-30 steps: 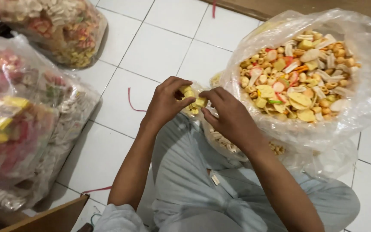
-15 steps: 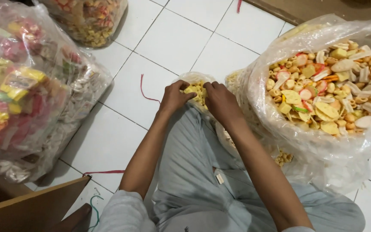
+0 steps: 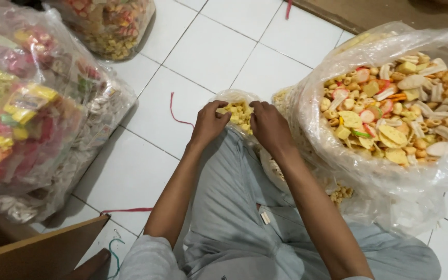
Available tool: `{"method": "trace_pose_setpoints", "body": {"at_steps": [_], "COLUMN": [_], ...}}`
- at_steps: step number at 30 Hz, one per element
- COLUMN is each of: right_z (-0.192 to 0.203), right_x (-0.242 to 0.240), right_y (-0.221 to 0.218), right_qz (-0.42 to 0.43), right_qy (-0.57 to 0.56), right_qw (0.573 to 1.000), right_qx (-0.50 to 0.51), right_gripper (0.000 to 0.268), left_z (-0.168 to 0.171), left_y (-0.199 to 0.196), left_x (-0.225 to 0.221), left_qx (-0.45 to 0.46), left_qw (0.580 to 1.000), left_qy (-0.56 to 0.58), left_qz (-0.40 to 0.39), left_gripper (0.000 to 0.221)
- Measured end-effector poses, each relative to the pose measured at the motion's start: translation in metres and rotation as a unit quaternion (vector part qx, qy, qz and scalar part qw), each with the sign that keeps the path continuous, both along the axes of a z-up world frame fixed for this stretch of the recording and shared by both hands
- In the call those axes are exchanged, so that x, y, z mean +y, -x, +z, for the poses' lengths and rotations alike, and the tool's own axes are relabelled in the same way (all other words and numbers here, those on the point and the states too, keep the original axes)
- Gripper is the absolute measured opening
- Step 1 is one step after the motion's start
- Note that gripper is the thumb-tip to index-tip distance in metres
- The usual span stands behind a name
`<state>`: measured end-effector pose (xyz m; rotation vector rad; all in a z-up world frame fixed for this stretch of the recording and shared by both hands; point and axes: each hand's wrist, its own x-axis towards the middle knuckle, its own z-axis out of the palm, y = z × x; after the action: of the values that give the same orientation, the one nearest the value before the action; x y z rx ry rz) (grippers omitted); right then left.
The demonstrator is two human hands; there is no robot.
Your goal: Sorting various types of crackers and snacks from a large bulk bag into smaller individual bags while sitting on the floor.
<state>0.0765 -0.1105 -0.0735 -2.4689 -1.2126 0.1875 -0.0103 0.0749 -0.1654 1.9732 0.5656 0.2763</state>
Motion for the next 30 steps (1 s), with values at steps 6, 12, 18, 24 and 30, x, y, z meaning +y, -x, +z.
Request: {"method": "trace_pose_setpoints", "body": {"at_steps": [6,12,18,24,30], "right_z": [0.061,0.108,0.133,0.127,0.116], "right_x": [-0.032,-0.084,-0.167,-0.224,-0.245], "right_y": [0.031,0.034,0.020,0.012,0.009], "right_qz": [0.026,-0.003,-0.108,-0.188,-0.221], "right_qy": [-0.202,-0.342,-0.332,-0.316,-0.284], "right_qw": [0.976,0.932,0.923,0.916,0.918], "right_qx": [-0.081,-0.122,-0.161,-0.160,-0.168], "right_gripper": [0.015,0.017,0.019,0.021,0.022], "left_z": [0.078,0.152,0.172,0.193,0.188], "left_y": [0.008,0.008,-0.009,-0.024,-0.046], "left_x": [-0.044,-0.107,-0.159,-0.189,-0.201], "left_qx": [-0.203,-0.326,-0.332,-0.330,-0.310], "left_qw": [0.978,0.938,0.912,0.889,0.882], "left_qy": [0.028,-0.045,-0.087,-0.137,-0.183], "left_qz": [-0.044,-0.108,-0.223,-0.287,-0.305], "left_gripper": [0.030,0.023,0.028,0.026,0.024]}}
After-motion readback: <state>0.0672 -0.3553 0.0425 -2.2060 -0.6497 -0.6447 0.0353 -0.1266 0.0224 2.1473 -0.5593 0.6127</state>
